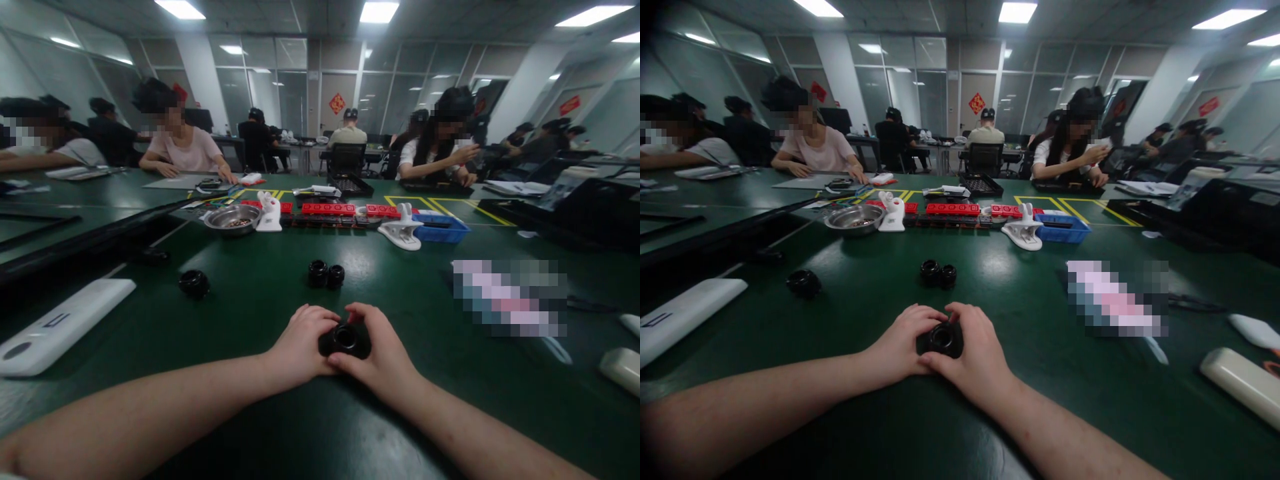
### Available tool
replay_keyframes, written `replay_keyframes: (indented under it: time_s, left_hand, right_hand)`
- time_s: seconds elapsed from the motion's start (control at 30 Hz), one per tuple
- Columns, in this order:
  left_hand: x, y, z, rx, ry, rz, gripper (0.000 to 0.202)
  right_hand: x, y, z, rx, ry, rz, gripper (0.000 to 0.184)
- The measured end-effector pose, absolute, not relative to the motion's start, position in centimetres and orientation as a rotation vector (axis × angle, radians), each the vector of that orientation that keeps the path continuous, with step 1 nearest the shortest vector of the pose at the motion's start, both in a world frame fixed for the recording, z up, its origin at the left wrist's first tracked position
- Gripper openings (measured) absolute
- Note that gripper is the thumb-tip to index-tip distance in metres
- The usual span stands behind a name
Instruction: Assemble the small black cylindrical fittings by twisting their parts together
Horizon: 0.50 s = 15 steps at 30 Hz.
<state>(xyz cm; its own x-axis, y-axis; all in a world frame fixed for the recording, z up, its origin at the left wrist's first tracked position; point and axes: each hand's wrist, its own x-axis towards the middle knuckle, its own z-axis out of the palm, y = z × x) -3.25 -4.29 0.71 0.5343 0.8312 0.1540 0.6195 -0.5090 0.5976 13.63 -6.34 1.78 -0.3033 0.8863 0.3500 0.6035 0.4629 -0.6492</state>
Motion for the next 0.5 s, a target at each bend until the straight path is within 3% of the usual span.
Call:
replay_keyframes:
  time_s: [0.13, 0.33, 0.5]
  left_hand:
    - [-3.21, -4.39, 0.75, 2.293, 1.184, 0.620, 0.049]
    - [-3.30, -4.38, 0.91, 2.318, 1.143, 0.626, 0.041]
    - [-3.37, -4.16, 0.44, 2.314, 1.167, 0.608, 0.046]
  right_hand:
    - [13.62, -6.58, 2.15, -1.114, -2.096, 0.577, 0.044]
    - [14.27, -6.70, 2.00, -1.052, -2.142, 0.677, 0.065]
    - [13.47, -6.62, 1.83, -1.221, -2.060, 0.571, 0.064]
